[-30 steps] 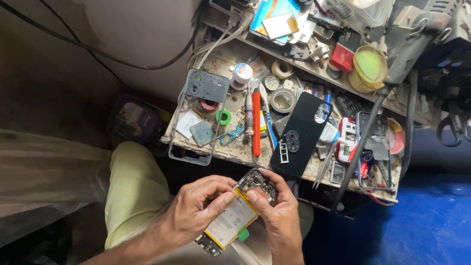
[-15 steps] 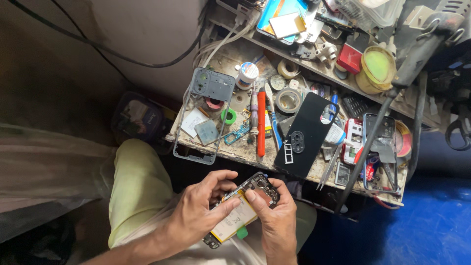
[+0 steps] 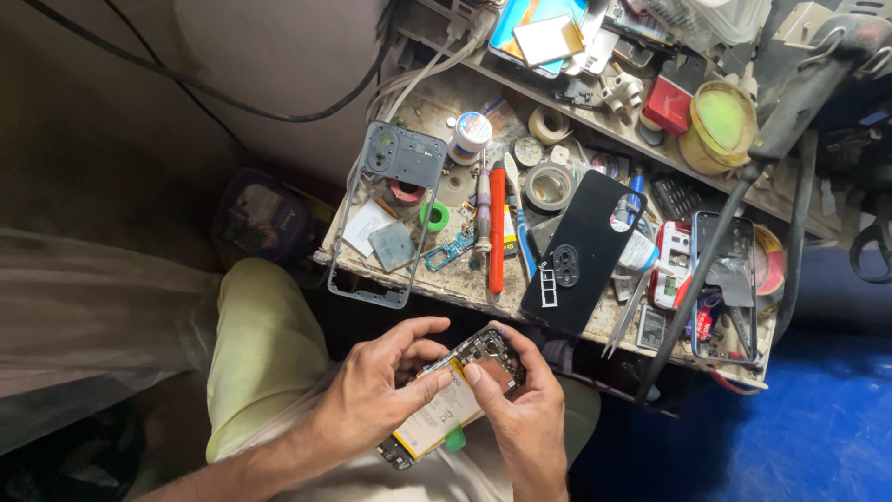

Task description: The person disassembles a smartphone, removes the battery, and uses tweezers to adjust internal components. They then reassemble the phone and apply adhesive tape to the back cover.

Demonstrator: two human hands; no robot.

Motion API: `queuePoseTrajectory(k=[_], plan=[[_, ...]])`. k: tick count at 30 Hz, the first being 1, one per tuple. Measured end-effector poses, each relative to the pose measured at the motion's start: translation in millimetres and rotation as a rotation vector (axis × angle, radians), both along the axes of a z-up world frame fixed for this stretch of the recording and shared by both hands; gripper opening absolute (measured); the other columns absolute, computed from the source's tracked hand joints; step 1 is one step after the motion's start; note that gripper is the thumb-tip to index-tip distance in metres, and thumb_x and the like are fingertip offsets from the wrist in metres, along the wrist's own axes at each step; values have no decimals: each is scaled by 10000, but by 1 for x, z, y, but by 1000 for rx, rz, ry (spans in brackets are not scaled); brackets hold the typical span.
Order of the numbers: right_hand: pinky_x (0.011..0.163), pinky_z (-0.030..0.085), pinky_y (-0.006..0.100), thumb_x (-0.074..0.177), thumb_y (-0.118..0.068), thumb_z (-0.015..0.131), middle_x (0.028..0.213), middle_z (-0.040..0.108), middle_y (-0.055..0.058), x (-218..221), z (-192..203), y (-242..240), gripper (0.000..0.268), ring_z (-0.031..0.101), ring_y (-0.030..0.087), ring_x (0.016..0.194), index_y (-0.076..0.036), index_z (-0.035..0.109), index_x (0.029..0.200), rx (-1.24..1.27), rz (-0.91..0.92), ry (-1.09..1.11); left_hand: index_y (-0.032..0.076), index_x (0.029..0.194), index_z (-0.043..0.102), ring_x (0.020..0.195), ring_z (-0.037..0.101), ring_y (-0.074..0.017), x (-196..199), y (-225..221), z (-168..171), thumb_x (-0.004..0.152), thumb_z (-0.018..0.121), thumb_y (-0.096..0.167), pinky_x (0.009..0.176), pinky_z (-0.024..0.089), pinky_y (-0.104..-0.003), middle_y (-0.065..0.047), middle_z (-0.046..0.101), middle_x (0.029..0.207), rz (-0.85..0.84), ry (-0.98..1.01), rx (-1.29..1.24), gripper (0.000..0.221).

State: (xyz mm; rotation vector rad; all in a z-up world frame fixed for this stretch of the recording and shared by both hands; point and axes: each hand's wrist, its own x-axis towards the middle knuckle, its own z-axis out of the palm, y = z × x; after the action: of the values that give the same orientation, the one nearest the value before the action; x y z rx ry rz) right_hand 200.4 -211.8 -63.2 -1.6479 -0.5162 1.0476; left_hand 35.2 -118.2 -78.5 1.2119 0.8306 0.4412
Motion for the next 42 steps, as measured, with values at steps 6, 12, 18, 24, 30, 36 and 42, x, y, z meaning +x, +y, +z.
queuePoseTrajectory(k=[6,12,18,24,30,36,42], plan=[[787,578,257,803,-61,805,1020,756,95,-2,-8,-2,518,704,109,888,15,638,1287,0,-15,-31,37,1382,556,788,722,-55,-1,1,3,847,759,95,706,621,-241,-62,811,986,9,2,25,575],[725,580,246,772,-92,830,936,779,69,-4,-13,0,481,706,94,821,-6,673,1218,-103,-57,-162,40,1373,558,755,728,-69,-2,0,5,842,765,108,686,617,-249,-65,811,966,4,29,76,574],[645,547,232,782,-98,825,830,745,41,-5,-14,0,390,652,69,728,-8,687,1135,-140,-49,-186,55,1369,558,747,753,-105,-2,0,6,823,759,104,671,621,-269,-69,813,975,6,56,122,584],[619,497,221,801,-90,815,798,687,1,-5,-19,-1,311,569,42,695,-15,675,1069,-90,-30,-189,67,1367,562,866,816,-236,-2,-6,9,827,767,136,726,632,-324,-124,807,1022,44,115,345,582],[618,501,219,795,-89,806,796,685,-7,-8,-23,-4,274,567,37,687,-23,655,1013,-101,-59,-231,53,1393,538,940,793,-279,-2,-8,10,842,757,121,773,625,-345,-153,779,1057,31,74,444,597],[712,580,268,815,-38,783,911,753,66,8,-20,-3,295,699,106,790,0,661,1081,-15,-19,202,70,1421,502,855,804,-237,-4,7,14,813,765,131,752,613,-336,-119,797,1015,-39,117,341,665],[793,562,269,842,-42,763,962,765,87,21,-14,-20,304,705,121,874,22,658,1120,-3,-15,172,1,1423,454,879,749,-185,-11,13,22,766,851,208,751,619,-317,-113,739,1176,-42,-5,292,795]])
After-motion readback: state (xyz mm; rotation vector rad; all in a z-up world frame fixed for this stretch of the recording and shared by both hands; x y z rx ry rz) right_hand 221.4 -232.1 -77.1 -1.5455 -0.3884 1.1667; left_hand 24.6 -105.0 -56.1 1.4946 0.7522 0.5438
